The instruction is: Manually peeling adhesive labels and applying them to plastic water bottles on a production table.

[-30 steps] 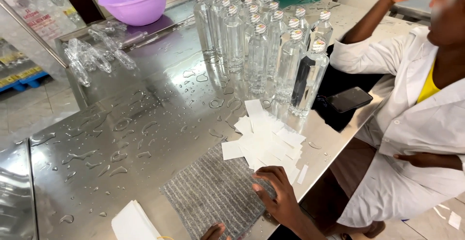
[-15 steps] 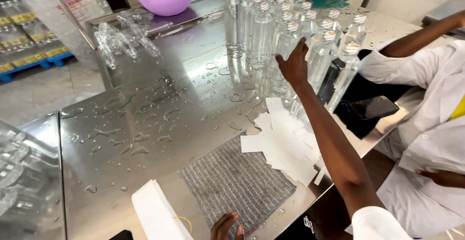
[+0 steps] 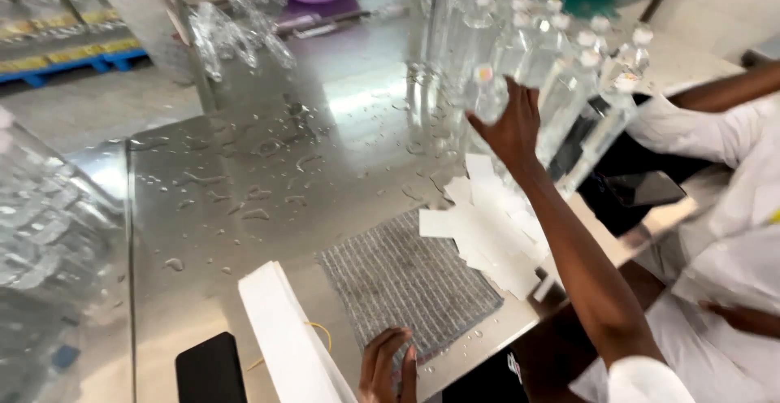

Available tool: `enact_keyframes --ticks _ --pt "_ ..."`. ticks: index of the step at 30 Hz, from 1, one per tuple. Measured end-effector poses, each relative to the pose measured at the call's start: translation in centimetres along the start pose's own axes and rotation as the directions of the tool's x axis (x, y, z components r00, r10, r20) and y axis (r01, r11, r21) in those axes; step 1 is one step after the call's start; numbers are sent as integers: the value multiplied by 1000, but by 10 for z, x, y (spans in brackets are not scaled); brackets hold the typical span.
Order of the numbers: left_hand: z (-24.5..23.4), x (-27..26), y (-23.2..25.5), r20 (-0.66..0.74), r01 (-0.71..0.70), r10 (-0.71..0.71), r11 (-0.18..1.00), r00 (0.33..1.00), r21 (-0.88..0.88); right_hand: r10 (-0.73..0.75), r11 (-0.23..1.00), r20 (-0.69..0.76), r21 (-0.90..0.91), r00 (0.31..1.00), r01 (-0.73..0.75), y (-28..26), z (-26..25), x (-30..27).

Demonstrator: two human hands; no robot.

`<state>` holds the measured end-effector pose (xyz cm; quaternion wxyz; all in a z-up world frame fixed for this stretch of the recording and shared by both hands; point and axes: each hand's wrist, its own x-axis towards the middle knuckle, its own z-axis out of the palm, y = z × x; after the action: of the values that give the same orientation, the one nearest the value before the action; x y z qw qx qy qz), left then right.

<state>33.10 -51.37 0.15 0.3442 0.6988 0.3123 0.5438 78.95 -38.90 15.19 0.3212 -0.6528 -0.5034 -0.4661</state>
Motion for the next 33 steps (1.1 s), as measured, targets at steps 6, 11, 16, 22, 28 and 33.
enact_keyframes --ticks 6,11,16,22,28,33 --pt "-16 5 -6 290 26 -46 997 956 71 205 900 182 351 962 -258 -88 -105 19" --pt "-33 15 34 255 63 -53 997 965 -33 356 512 737 361 575 -780 -156 -182 39" --pt "-54 18 57 272 -14 25 999 962 -41 207 147 929 280 306 -949 -192 -195 20" --pt "-47 0 45 427 -261 147 940 892 221 94 215 992 67 89 -974 -206 -175 22" --pt "-45 -9 30 424 -312 161 896 891 316 -22 203 997 -74 -80 -976 -212 -134 -14" --pt "-46 -8 29 446 -409 221 826 868 388 66 576 994 -112 -90 -810 -227 -124 -14"
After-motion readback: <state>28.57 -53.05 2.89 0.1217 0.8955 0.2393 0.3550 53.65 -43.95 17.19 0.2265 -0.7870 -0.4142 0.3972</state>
